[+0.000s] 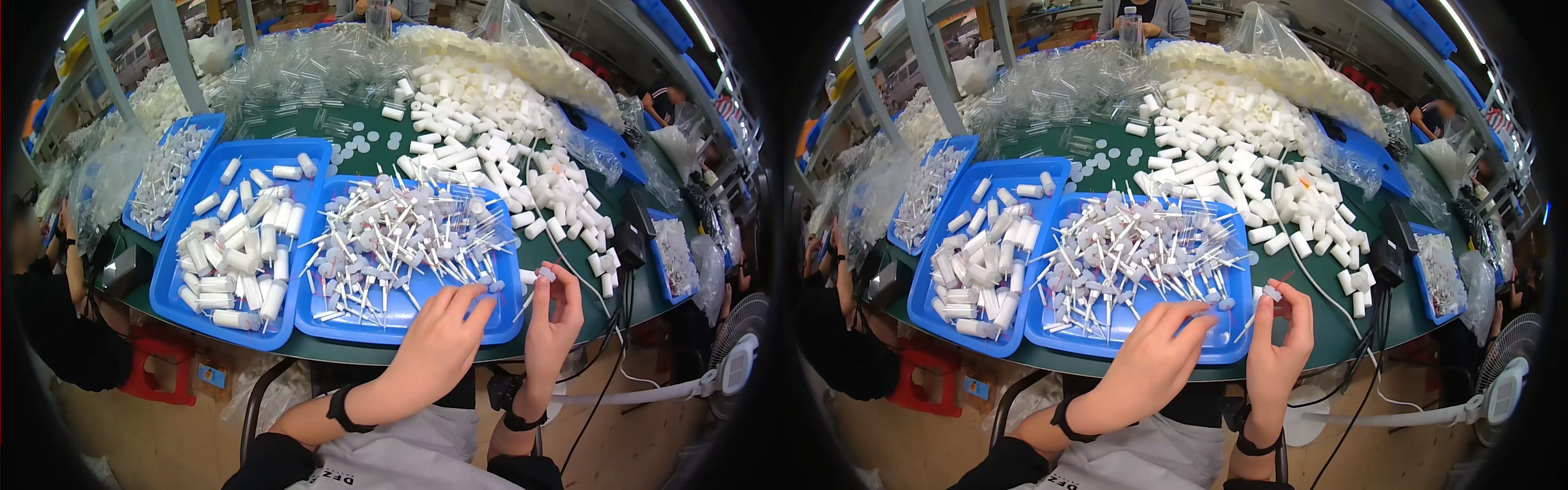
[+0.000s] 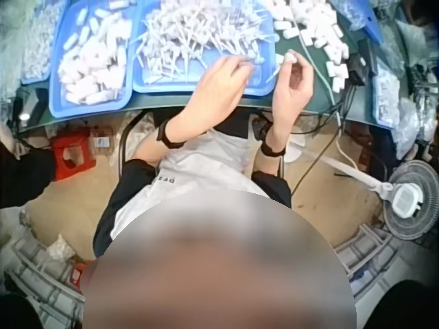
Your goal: Assembling small plastic sprayer and pump components by hand.
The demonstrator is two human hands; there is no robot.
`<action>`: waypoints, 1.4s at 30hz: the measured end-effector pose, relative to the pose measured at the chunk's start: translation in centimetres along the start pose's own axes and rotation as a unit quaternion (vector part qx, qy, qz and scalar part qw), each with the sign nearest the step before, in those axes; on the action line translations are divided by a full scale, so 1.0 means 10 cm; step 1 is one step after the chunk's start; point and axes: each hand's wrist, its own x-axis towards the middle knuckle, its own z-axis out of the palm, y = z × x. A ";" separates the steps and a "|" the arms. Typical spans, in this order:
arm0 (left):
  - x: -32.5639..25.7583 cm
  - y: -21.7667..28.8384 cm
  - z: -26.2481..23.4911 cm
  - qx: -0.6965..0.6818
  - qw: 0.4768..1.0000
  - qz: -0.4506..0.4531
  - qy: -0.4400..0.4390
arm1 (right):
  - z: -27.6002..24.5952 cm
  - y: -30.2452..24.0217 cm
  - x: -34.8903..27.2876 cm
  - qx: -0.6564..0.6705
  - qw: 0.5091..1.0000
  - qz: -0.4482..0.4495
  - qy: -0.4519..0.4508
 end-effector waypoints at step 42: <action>-0.07 -0.17 0.19 -0.058 0.997 -0.047 0.020 | -0.40 -0.14 0.55 -0.249 0.946 -0.043 -0.205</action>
